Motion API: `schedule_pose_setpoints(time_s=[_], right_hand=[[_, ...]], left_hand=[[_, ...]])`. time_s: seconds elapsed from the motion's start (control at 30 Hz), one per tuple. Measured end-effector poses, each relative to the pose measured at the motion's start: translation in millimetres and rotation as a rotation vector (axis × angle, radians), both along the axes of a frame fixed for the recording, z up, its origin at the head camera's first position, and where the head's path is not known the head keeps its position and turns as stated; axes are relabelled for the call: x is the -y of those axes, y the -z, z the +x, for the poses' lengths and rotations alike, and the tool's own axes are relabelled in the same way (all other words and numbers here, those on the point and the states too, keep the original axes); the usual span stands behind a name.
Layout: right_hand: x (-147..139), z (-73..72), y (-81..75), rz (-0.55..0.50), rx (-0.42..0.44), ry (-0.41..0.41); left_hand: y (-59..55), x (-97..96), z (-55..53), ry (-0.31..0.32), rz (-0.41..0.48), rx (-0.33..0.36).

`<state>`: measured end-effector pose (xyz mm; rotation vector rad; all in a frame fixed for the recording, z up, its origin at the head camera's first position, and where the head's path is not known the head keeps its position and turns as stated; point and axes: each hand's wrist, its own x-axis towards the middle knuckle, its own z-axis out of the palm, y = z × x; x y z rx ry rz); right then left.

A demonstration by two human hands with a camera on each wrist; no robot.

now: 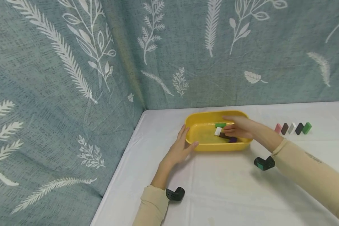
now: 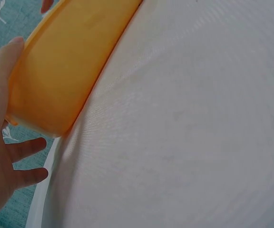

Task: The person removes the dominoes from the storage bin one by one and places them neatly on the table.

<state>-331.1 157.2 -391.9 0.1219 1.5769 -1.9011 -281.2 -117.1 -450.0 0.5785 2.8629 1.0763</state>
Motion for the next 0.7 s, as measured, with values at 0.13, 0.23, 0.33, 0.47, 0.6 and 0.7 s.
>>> schedule_pose_setpoints(time_s=[0.13,0.23,0.33,0.47,0.6,0.7], right_hand=[[10,-7.3,3.9,0.011,0.025,0.02],[17,-11.3,6.3,0.015,0.025,0.021],[25,-14.7,8.9,0.029,0.026,0.027],[33,-16.7,12.1,0.037,0.015,0.016],[41,-17.1,14.4,0.053,-0.008,-0.006],[48,-18.3,16.4,0.086,-0.047,-0.026]], left_hand=[[-0.5,-0.5,0.0,0.001,-0.002,0.004],[-1.0,-1.1,0.5,-0.002,-0.012,0.005],[-2.0,-1.7,0.9,-0.004,-0.015,0.012],[-2.6,-2.3,0.6,-0.007,-0.019,0.014],[-2.5,-2.5,-0.4,-0.009,-0.026,0.017],[-2.6,-2.4,-1.0,-0.011,-0.024,0.013]])
